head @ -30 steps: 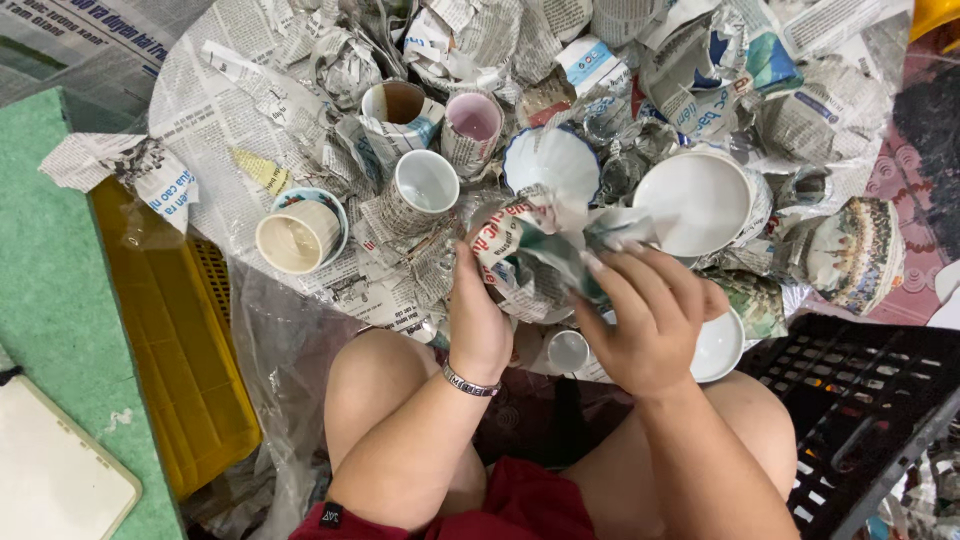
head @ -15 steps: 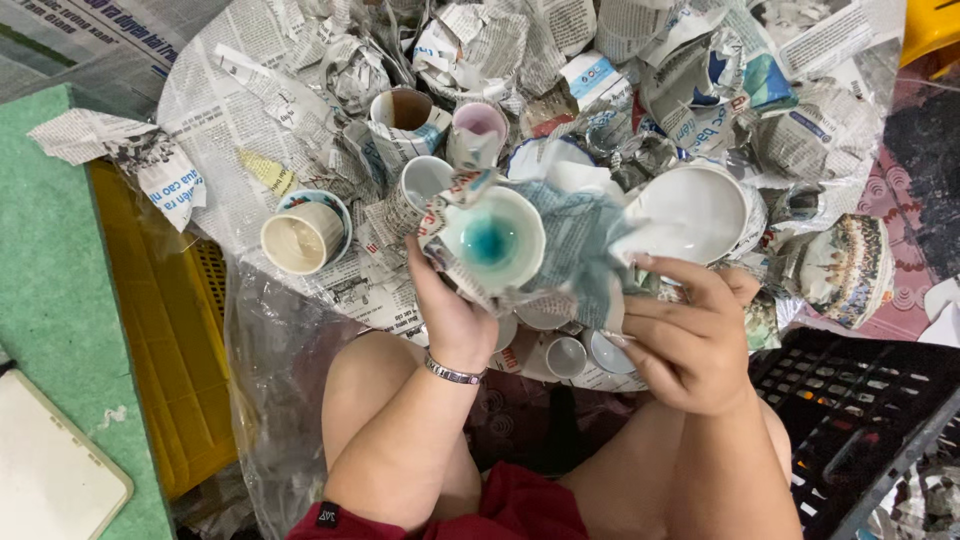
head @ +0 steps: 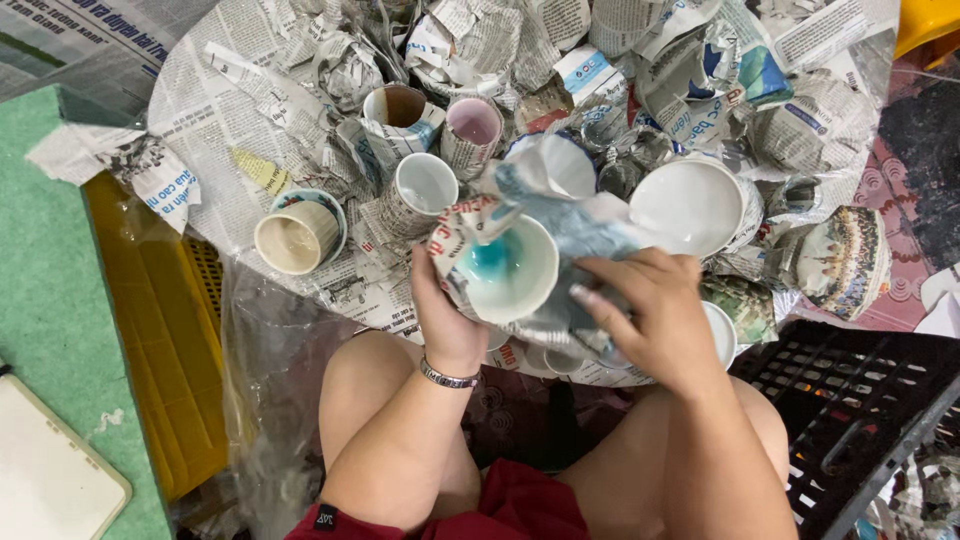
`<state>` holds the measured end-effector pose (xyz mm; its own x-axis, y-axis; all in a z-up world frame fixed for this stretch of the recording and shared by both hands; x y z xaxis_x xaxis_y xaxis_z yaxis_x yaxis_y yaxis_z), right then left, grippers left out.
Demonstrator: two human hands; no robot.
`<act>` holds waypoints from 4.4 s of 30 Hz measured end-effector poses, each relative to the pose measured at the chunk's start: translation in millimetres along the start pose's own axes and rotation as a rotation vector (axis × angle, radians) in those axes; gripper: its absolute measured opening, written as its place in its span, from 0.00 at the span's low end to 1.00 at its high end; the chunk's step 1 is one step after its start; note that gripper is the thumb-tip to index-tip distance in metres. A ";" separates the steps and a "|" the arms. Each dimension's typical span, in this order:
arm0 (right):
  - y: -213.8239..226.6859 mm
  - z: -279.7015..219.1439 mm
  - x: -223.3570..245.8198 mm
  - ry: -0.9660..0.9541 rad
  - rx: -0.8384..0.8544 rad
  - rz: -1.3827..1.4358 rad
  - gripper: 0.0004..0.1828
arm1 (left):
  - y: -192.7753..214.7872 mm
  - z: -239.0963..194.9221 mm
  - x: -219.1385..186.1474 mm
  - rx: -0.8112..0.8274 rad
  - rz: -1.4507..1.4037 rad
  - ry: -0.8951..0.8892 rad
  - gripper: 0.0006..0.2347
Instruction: The person sits cross-legged and repeatedly folds newspaper sheets to wrap small ceramic bowls and cups. They pick up each item, fold the paper around it, and place the wrapped item back into a pile of already wrapped dishes.
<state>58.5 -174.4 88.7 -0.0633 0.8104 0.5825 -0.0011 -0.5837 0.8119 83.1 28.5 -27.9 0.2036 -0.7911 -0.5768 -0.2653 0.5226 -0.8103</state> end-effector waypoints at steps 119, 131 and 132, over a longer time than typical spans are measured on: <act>-91.6 170.2 -31.0 -0.002 -0.004 -1.107 0.15 | 27.5 49.0 -102.8 -0.243 0.266 -0.652 0.26; 10.3 20.3 9.0 -0.073 -0.236 -0.263 0.13 | 37.0 20.0 -30.9 0.115 0.348 -0.104 0.21; 9.1 11.1 1.9 -0.111 -0.227 -0.183 0.12 | 32.8 11.4 -17.0 0.097 0.212 -0.030 0.22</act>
<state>69.4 -177.6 97.6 0.0681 0.8963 0.4382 -0.2258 -0.4140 0.8818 81.7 62.7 -45.8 0.1809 -0.6516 -0.7367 -0.2139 0.7051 -0.6761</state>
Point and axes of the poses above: each hand's wrist, its own z-axis towards the middle knuckle, its own y-axis out of the back of the hand, x = y × z, the point moved 8 cm from there along z, towards the middle knuckle, and after that the axes turned 15 degrees about -y, right-handed, at the moved point
